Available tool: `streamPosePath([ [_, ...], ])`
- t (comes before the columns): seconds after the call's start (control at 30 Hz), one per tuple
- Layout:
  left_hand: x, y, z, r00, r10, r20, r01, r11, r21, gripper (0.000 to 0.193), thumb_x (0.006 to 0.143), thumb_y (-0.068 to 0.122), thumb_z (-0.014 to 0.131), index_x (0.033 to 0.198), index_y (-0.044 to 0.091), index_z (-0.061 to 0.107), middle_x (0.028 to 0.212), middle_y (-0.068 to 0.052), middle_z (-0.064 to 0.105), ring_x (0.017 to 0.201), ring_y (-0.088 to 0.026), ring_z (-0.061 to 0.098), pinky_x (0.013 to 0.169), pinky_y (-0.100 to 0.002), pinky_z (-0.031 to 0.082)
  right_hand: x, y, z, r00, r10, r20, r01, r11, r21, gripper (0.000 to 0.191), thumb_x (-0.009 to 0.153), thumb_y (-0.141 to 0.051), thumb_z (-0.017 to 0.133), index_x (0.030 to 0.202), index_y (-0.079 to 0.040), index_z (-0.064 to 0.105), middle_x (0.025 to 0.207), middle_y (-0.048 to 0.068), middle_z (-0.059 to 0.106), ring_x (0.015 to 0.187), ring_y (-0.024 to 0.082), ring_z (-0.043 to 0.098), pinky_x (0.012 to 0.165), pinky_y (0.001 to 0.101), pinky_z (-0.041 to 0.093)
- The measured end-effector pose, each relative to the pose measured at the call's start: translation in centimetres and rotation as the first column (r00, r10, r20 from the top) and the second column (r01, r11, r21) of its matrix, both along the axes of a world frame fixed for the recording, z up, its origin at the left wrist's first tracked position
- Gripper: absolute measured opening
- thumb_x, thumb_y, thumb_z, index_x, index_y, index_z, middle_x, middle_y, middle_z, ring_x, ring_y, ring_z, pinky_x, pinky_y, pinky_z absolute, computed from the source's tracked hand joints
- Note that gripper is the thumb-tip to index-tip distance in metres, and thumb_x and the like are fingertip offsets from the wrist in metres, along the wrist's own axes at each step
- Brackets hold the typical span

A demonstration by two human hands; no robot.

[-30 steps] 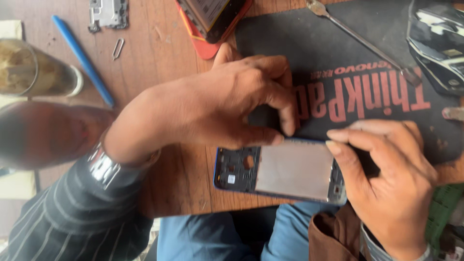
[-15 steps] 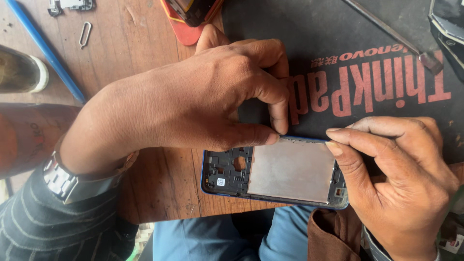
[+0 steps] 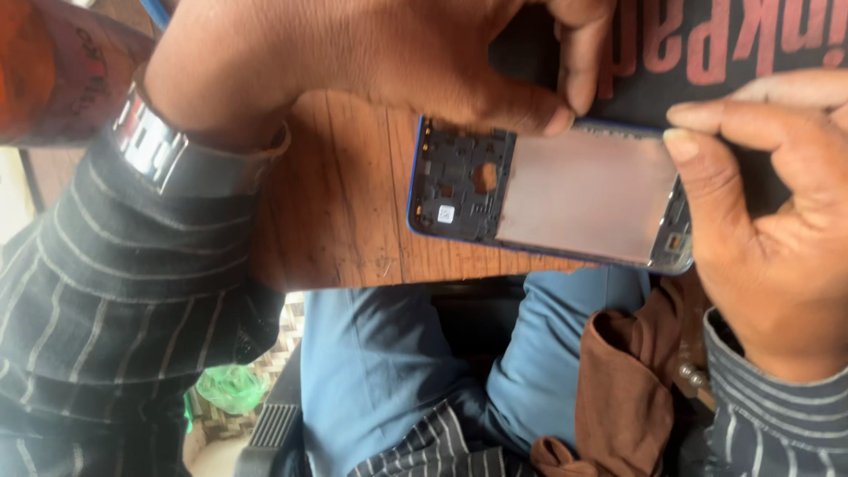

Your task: The person aligns and presses a smartphone screen into the phone chassis, using a metal spudger and a pink plastic tool to adjust the edges. The person repeatedly checks the fit and presses along the perimeter to secure the screen.

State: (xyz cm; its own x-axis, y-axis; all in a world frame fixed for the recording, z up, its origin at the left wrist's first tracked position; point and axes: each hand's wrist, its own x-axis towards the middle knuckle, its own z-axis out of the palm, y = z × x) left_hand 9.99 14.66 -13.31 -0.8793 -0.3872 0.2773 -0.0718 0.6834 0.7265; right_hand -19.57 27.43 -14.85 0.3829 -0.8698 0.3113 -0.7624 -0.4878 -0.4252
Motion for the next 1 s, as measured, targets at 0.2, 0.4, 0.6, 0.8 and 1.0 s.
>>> streamPosePath([
  [0.2, -0.7, -0.2, -0.6, 0.983, -0.131, -0.130, 0.106, 0.977, -0.188, 0.019, 0.106, 0.022, 0.082, 0.110, 0.004, 0.075, 0.101, -0.011, 0.074, 0.083, -0.023, 0.069, 0.075, -0.032, 0.057, -0.4, 0.3, -0.8, 0.997, 0.040, -0.061, -0.042, 0.999, -0.022, 0.014, 0.108, -0.004, 0.067, 0.120, 0.003, 0.068, 0.115, 0.012, 0.061, 0.100, 0.018, 0.059, 0.087, 0.0248, 0.047],
  [0.4, 0.5, 0.4, -0.4, 1.000, 0.010, -0.020, -0.011, 0.999, -0.033, 0.020, 0.096, 0.025, 0.082, 0.102, 0.007, 0.074, 0.094, -0.006, 0.074, 0.078, -0.020, 0.069, 0.071, -0.031, 0.056, -0.3, 0.5, -0.7, 0.999, 0.017, -0.046, -0.018, 1.000, -0.011, 0.013, 0.108, -0.004, 0.065, 0.120, 0.003, 0.067, 0.114, 0.012, 0.059, 0.101, 0.018, 0.058, 0.088, 0.0246, 0.047],
  [0.6, 0.0, 0.7, 0.5, 0.995, -0.049, -0.087, 0.056, 0.995, 0.086, 0.014, 0.097, 0.016, 0.078, 0.103, 0.006, 0.070, 0.102, -0.003, 0.072, 0.094, -0.015, 0.071, 0.088, -0.027, 0.059, 1.3, 0.7, -0.1, 0.994, -0.065, 0.084, 0.058, 0.995, 0.078, 0.012, 0.112, -0.009, 0.073, 0.121, 0.000, 0.073, 0.114, 0.010, 0.060, 0.101, 0.016, 0.060, 0.088, 0.0243, 0.049],
  [0.8, 0.1, 1.0, 0.5, 1.000, 0.003, 0.012, -0.003, 0.999, 0.036, 0.017, 0.090, 0.016, 0.080, 0.099, 0.004, 0.071, 0.095, -0.005, 0.072, 0.086, -0.018, 0.070, 0.077, -0.029, 0.056, 2.8, -0.1, 1.6, 0.992, 0.074, -0.107, -0.086, 0.989, -0.117, 0.029, 0.084, -0.023, 0.085, 0.106, -0.005, 0.081, 0.112, 0.015, 0.060, 0.090, 0.026, 0.053, 0.074, 0.0339, 0.045],
  [1.0, -0.2, 0.8, 0.9, 0.999, -0.049, -0.009, 0.049, 0.999, -0.005, 0.015, 0.086, 0.015, 0.080, 0.097, 0.008, 0.074, 0.097, -0.006, 0.068, 0.094, -0.021, 0.066, 0.081, -0.033, 0.052, 3.3, -0.1, 1.3, 0.999, 0.049, 0.018, -0.048, 0.997, -0.060, 0.040, 0.081, -0.033, 0.088, 0.112, -0.010, 0.077, 0.118, 0.010, 0.056, 0.101, 0.021, 0.054, 0.077, 0.0321, 0.047],
])
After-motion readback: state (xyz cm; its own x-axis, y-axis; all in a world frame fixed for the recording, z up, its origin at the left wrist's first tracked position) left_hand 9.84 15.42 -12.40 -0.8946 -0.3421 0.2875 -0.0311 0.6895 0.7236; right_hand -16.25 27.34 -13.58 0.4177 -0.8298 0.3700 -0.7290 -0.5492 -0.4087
